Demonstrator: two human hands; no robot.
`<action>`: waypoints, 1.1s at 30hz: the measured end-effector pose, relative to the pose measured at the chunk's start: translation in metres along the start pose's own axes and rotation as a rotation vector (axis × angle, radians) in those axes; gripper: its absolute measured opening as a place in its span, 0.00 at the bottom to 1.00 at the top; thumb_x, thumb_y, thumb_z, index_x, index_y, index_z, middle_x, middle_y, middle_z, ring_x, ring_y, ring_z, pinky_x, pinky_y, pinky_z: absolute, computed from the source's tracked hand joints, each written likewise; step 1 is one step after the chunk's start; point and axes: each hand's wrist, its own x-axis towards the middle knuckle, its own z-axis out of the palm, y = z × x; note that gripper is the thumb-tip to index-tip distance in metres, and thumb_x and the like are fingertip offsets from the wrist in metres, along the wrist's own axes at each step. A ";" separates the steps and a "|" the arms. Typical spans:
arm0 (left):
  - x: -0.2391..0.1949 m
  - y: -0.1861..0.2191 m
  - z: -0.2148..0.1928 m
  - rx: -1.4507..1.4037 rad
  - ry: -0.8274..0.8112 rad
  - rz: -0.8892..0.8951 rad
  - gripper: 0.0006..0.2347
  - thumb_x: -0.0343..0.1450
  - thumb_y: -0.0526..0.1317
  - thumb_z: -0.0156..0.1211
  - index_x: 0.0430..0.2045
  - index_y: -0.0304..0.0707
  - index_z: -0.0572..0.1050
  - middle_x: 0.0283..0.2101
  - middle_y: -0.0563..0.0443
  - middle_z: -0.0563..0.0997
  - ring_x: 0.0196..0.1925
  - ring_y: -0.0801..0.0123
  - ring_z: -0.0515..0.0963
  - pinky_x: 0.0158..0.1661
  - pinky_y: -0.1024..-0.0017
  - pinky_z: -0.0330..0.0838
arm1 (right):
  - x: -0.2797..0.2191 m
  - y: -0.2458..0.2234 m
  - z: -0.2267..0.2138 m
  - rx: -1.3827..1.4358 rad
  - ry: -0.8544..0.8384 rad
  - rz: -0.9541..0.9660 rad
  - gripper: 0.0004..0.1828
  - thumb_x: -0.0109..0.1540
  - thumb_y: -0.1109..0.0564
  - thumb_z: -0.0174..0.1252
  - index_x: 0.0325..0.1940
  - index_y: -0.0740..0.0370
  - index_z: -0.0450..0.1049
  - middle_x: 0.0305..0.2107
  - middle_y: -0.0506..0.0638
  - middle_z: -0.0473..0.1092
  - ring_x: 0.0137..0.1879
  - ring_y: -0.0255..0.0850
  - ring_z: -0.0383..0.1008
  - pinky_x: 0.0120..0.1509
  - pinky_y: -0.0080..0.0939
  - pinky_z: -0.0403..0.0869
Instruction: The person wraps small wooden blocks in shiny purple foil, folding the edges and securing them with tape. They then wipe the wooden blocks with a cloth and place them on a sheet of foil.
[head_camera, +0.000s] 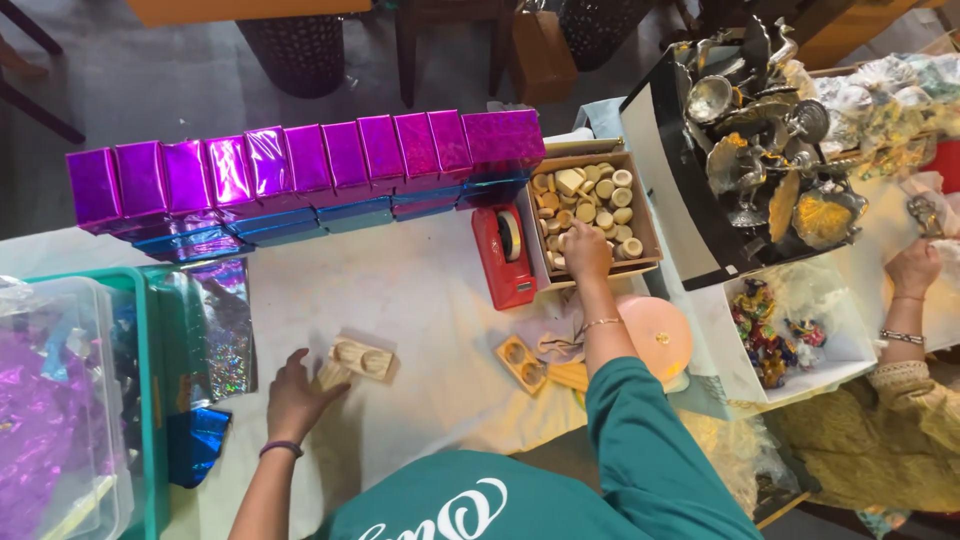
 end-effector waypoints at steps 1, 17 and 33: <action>-0.002 -0.002 -0.002 0.085 0.103 0.140 0.42 0.50 0.54 0.79 0.59 0.36 0.70 0.45 0.36 0.80 0.47 0.45 0.79 0.48 0.55 0.74 | 0.004 -0.003 0.004 -0.015 -0.012 0.067 0.16 0.61 0.54 0.62 0.53 0.53 0.81 0.43 0.60 0.76 0.49 0.58 0.75 0.54 0.57 0.72; -0.060 0.097 0.012 -1.516 -0.600 -0.290 0.21 0.74 0.57 0.42 0.51 0.45 0.70 0.47 0.45 0.80 0.40 0.63 0.82 0.36 0.65 0.78 | -0.076 -0.137 -0.056 0.698 -0.036 -0.390 0.18 0.61 0.58 0.64 0.55 0.61 0.78 0.48 0.57 0.78 0.55 0.49 0.80 0.62 0.45 0.75; -0.088 0.077 0.005 -1.559 -0.505 -0.383 0.18 0.77 0.55 0.44 0.43 0.39 0.72 0.35 0.50 0.77 0.33 0.71 0.78 0.30 0.72 0.73 | 0.008 -0.022 -0.001 0.038 0.139 -0.177 0.06 0.61 0.57 0.60 0.39 0.59 0.80 0.33 0.57 0.76 0.41 0.57 0.76 0.48 0.56 0.71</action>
